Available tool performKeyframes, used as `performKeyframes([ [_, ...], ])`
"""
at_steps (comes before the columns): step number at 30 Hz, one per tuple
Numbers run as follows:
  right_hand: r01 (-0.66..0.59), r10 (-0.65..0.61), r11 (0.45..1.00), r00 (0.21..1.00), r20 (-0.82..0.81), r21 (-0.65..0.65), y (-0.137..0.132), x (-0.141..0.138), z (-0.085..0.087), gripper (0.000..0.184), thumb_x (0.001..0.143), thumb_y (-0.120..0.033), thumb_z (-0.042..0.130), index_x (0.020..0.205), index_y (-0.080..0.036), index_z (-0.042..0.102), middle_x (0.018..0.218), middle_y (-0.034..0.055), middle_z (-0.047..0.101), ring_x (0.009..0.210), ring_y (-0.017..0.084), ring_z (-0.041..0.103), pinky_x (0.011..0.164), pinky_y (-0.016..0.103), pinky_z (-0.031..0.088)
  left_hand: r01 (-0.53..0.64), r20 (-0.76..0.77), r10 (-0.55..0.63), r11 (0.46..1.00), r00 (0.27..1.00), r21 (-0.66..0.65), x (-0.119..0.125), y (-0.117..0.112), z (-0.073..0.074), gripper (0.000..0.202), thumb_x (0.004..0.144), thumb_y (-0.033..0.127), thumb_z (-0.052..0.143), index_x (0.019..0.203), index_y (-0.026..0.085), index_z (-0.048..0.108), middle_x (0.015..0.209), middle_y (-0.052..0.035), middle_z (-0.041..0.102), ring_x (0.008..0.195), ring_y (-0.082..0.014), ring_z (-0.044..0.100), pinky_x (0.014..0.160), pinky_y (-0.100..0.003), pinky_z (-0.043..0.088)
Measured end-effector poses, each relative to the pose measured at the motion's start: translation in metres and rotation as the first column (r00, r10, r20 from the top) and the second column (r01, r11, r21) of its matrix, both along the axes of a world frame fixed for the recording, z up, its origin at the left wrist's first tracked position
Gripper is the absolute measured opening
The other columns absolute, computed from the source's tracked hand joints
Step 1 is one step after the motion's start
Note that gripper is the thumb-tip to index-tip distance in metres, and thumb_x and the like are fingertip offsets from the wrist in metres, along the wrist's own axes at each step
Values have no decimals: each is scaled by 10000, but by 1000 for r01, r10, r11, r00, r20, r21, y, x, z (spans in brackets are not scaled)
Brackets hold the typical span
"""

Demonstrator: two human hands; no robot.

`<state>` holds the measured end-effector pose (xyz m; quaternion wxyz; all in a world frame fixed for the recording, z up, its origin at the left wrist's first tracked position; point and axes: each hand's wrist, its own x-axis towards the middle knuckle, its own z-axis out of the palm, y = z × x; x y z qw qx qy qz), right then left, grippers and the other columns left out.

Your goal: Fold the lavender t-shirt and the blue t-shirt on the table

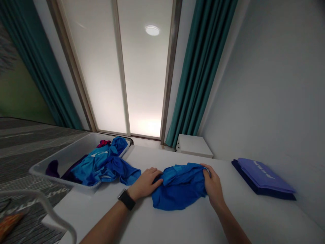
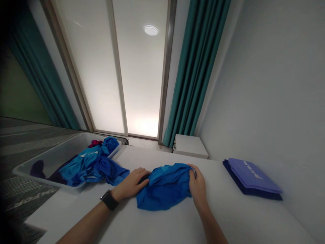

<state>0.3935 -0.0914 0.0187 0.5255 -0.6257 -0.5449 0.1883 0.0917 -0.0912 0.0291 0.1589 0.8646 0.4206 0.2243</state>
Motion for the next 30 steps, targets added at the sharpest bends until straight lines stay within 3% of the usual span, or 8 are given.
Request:
performKeyframes([
  [3,-89,93,996,959,266,-26,5,2,-20,409,839,-350,414,1150,-186,623,1132,99,668,1074,257,595,981,422,439,-8,-53,10,999,999,32,4,0,-8,212,938,362,501,1047,211,602,999,-63,612,955,-226,542,883,-367,418],
  [6,-135,120,991,874,471,-2,2,-9,-33,462,857,-248,388,1288,-178,539,1144,117,641,1088,248,582,971,424,448,2,-40,-1,999,999,34,6,1,-9,193,961,329,457,904,208,596,927,-44,584,902,-208,533,837,-346,419],
  [11,-137,-7,973,789,614,188,-12,-28,-15,462,908,-213,377,1360,-207,469,1269,126,555,1188,264,509,1007,486,415,-51,86,48,998,995,40,7,2,-5,293,994,337,367,826,198,562,875,-52,556,871,-201,528,785,-320,434],
  [13,-239,49,948,762,645,209,-19,-36,-5,434,930,-228,377,1352,-221,477,1297,116,549,1225,259,487,1057,504,370,-62,89,59,998,994,23,7,2,-6,296,995,334,351,834,199,560,855,-49,573,855,-200,543,781,-318,438],
  [17,-468,331,884,607,722,-11,-34,-58,-1,513,907,-271,480,1417,-276,420,1418,80,485,1339,257,397,1137,517,279,-5,28,6,999,1000,-48,8,0,-9,253,991,311,344,926,211,567,881,-44,627,850,-191,593,792,-300,445],
  [20,-486,442,858,530,723,-168,-39,-67,-9,597,853,-253,551,1431,-297,407,1468,58,442,1381,262,348,1162,543,223,-37,-5,37,996,999,-83,6,1,-13,228,990,308,344,996,229,558,911,-39,661,868,-192,626,793,-292,450],
  [25,-485,474,851,542,694,-203,-33,-59,-16,533,849,-202,529,1378,-245,476,1412,88,504,1347,239,407,1171,531,214,-111,-102,108,993,989,-26,-4,3,-10,249,986,282,343,1030,219,580,956,-57,675,904,-204,638,806,-303,449],
  [30,-494,495,841,537,683,-221,-30,-55,-20,516,864,-197,503,1379,-234,477,1408,89,507,1351,236,403,1171,535,215,-144,-346,180,981,921,129,-19,-4,9,234,907,250,489,1106,215,607,1072,-101,625,1006,-267,609,895,-396,430],
])
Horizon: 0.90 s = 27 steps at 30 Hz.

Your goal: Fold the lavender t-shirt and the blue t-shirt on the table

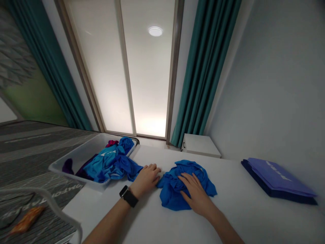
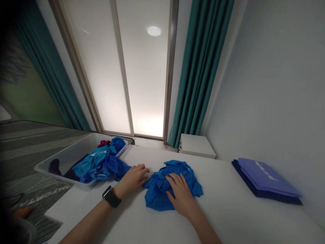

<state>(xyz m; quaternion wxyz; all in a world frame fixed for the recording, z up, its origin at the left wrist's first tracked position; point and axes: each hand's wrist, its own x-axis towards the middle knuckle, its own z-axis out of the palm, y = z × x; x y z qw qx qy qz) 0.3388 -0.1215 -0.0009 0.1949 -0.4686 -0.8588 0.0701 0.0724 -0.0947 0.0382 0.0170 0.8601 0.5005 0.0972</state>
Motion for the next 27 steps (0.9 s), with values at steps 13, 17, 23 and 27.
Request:
performKeyframes([
  [13,-6,11,994,999,-41,113,6,0,-22,482,882,-243,494,1363,-264,499,1366,87,550,1300,259,468,1144,559,270,-55,-168,27,985,985,-164,-67,-9,13,167,827,135,507,968,198,572,977,-96,665,908,-271,669,748,-321,480],
  [17,1,7,991,998,-57,130,6,0,-25,480,875,-251,497,1355,-264,509,1355,88,558,1293,267,474,1141,559,275,-198,-144,189,979,971,-53,-90,-1,37,163,795,135,565,940,209,546,969,-83,676,913,-266,655,743,-308,460],
  [23,10,-7,992,1000,-30,124,6,-1,-25,482,882,-259,480,1364,-249,496,1379,92,535,1314,267,449,1147,556,261,-496,-239,528,849,815,185,-145,18,81,171,866,156,488,1014,195,564,1099,-133,666,1041,-297,623,893,-400,406],
  [27,12,-8,992,999,-34,124,7,-1,-27,484,878,-252,484,1361,-253,499,1366,91,545,1306,267,458,1145,555,267,-558,-282,564,822,776,108,-171,21,81,221,854,82,444,935,176,628,1001,-144,707,973,-301,658,836,-414,430],
])
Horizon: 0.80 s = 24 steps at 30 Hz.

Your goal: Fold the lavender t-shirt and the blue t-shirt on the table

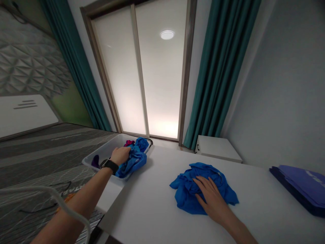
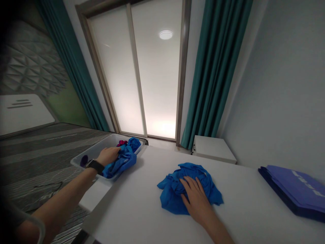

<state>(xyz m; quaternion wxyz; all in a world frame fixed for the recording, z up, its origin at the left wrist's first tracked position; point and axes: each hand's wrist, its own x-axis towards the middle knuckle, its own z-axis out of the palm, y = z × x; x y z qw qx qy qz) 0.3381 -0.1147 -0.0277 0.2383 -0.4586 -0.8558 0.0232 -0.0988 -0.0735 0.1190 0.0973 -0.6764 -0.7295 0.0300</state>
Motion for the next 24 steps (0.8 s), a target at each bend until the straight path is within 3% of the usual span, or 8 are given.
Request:
performKeyframes([
  [3,-6,6,1000,1000,-6,4,0,-1,0,482,876,-248,489,1358,-265,500,1360,82,549,1301,261,461,1147,549,265,-21,5,21,1000,1000,-13,2,-2,0,295,849,81,432,1023,191,643,1071,-144,700,1013,-309,638,846,-437,432],
  [5,-1,1,1000,1000,-5,2,-1,-1,2,479,877,-245,489,1355,-260,501,1361,82,548,1302,258,459,1150,550,258,7,11,-8,998,1000,55,20,-7,3,345,881,129,405,1153,184,611,1185,-163,653,1109,-329,582,908,-474,405],
  [7,-2,2,1000,1000,-3,-6,-2,-2,5,480,876,-238,486,1356,-257,498,1359,84,549,1300,258,461,1151,556,252,119,63,-130,981,990,150,49,-12,3,364,895,202,431,1222,171,588,1183,-158,648,1126,-336,564,943,-475,391],
  [9,-6,6,1000,1000,-4,-14,-3,-3,9,485,874,-222,481,1357,-257,497,1356,86,552,1300,259,461,1150,563,250,282,165,-303,949,939,142,88,-17,-1,352,894,235,462,1216,197,599,1161,-115,664,1111,-309,577,944,-438,403],
  [13,-4,4,999,1000,1,-42,-5,-5,18,499,854,-188,486,1351,-234,499,1365,99,543,1308,259,453,1149,562,254,481,405,-484,869,775,119,166,-23,-25,336,930,333,455,1209,214,601,1038,-76,699,1013,-273,618,892,-404,436],
  [17,0,-1,999,1000,-4,-49,-9,-7,26,517,841,-160,481,1355,-222,487,1361,100,546,1316,249,443,1152,552,254,553,489,-555,816,672,167,221,-21,-57,413,917,420,499,1279,229,551,1176,-102,645,1086,-286,586,924,-399,427],
  [20,-3,3,998,1000,-12,-55,-11,-7,32,556,833,-129,457,1381,-222,454,1371,90,538,1318,234,439,1160,536,249,574,496,-572,801,653,169,239,-19,-76,387,909,417,509,1231,210,567,1146,-120,639,1077,-300,576,913,-416,427],
  [24,-5,5,998,1000,4,-57,-13,-5,41,552,873,-188,461,1422,-219,404,1392,76,524,1336,230,411,1175,522,210,564,509,-568,806,647,181,236,-15,-89,253,957,366,414,962,210,612,994,-94,664,968,-265,594,865,-395,422],
])
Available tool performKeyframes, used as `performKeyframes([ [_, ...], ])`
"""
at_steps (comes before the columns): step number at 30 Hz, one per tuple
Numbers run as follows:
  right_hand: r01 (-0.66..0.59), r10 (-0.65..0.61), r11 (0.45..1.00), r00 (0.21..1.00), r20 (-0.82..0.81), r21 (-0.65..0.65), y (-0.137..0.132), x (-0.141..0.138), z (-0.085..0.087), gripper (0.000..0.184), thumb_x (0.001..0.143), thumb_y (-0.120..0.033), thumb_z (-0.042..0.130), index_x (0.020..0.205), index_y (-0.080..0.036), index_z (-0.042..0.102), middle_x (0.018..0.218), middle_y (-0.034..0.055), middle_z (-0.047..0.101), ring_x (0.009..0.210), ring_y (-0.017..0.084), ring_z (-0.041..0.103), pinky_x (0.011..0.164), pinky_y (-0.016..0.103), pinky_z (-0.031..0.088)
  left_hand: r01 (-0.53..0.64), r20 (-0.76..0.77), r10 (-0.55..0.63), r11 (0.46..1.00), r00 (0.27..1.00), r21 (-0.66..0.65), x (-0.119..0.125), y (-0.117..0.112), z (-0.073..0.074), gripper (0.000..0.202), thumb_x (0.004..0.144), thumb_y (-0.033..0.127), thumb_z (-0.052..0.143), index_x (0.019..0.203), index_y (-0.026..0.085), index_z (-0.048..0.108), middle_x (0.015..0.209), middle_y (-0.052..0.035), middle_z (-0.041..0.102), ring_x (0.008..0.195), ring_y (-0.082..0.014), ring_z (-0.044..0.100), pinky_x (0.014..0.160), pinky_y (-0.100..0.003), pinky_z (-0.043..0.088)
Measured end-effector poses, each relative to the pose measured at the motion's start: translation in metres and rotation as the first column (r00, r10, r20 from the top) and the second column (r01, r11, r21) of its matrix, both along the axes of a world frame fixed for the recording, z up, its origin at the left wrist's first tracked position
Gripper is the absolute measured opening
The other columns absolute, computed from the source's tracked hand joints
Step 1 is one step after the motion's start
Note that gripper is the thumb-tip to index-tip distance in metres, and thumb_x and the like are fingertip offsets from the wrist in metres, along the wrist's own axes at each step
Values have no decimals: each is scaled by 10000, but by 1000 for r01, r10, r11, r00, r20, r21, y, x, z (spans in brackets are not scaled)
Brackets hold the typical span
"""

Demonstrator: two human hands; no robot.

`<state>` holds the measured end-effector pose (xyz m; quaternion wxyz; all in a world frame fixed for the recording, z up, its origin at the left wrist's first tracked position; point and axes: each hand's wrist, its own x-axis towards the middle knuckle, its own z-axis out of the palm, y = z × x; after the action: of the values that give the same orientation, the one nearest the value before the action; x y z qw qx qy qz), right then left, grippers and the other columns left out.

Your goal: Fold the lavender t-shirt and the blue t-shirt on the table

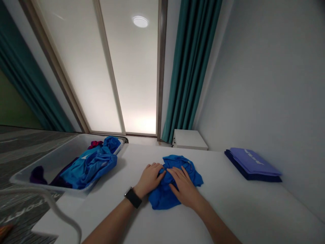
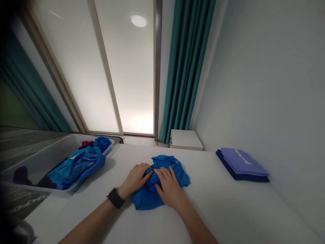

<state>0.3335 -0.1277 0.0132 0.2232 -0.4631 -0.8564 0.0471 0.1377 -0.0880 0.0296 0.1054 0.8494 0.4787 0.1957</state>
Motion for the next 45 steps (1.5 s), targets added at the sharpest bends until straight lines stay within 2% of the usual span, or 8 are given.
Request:
performKeyframes([
  [6,156,-167,978,983,71,138,10,23,-1,475,923,-320,466,1386,-216,456,1364,108,539,1333,275,396,1162,565,141,-181,265,206,977,942,-114,-32,14,-2,357,966,462,336,781,222,524,702,-8,618,699,-199,596,667,-286,421],
  [13,342,-352,925,935,32,167,28,55,-12,429,873,-224,504,1301,-201,509,1093,114,610,1071,281,542,1028,506,348,-337,436,337,938,834,-81,-63,38,-9,384,921,506,361,722,214,513,690,-4,599,709,-203,580,676,-298,433],
  [18,190,-186,980,980,-69,62,22,44,3,170,855,-182,551,1015,-219,595,1004,76,603,981,251,542,870,396,433,-277,298,295,956,908,-102,-57,30,-17,436,977,417,236,1063,233,621,1077,-61,661,1061,-248,567,923,-414,412],
  [21,77,-75,997,992,-98,17,14,30,12,33,874,-217,567,896,-224,590,853,31,599,854,214,559,845,377,431,-267,167,278,960,946,-82,-53,24,-18,417,961,451,351,1252,234,558,1218,-84,618,1160,-280,516,986,-488,350],
  [27,66,-49,995,974,-223,71,9,20,16,203,936,-230,443,787,-226,580,679,2,558,684,173,530,733,310,428,-152,51,149,986,987,62,-56,27,-20,280,906,379,531,1097,220,658,1072,-85,630,1043,-277,539,902,-448,393],
  [35,305,-292,952,899,-327,-11,13,29,14,297,937,-299,374,1143,-196,562,631,-27,552,571,161,547,586,273,402,-122,294,58,972,954,202,-54,27,-12,259,976,322,411,901,200,626,911,-60,616,888,-223,550,827,-381,425],
  [40,381,-367,923,916,-162,62,17,31,9,285,918,-253,395,1130,-203,578,839,44,641,720,196,595,682,312,432,-112,522,23,984,853,139,-49,20,0,240,979,331,392,924,203,587,879,-40,596,837,-188,566,776,-314,461],
  [45,349,-359,926,933,42,146,16,31,2,103,867,-243,534,914,-220,623,1056,105,612,1010,284,541,829,398,401,-203,658,90,974,748,97,-42,12,8,255,974,359,385,918,203,579,852,-25,610,806,-181,574,763,-300,464],
])
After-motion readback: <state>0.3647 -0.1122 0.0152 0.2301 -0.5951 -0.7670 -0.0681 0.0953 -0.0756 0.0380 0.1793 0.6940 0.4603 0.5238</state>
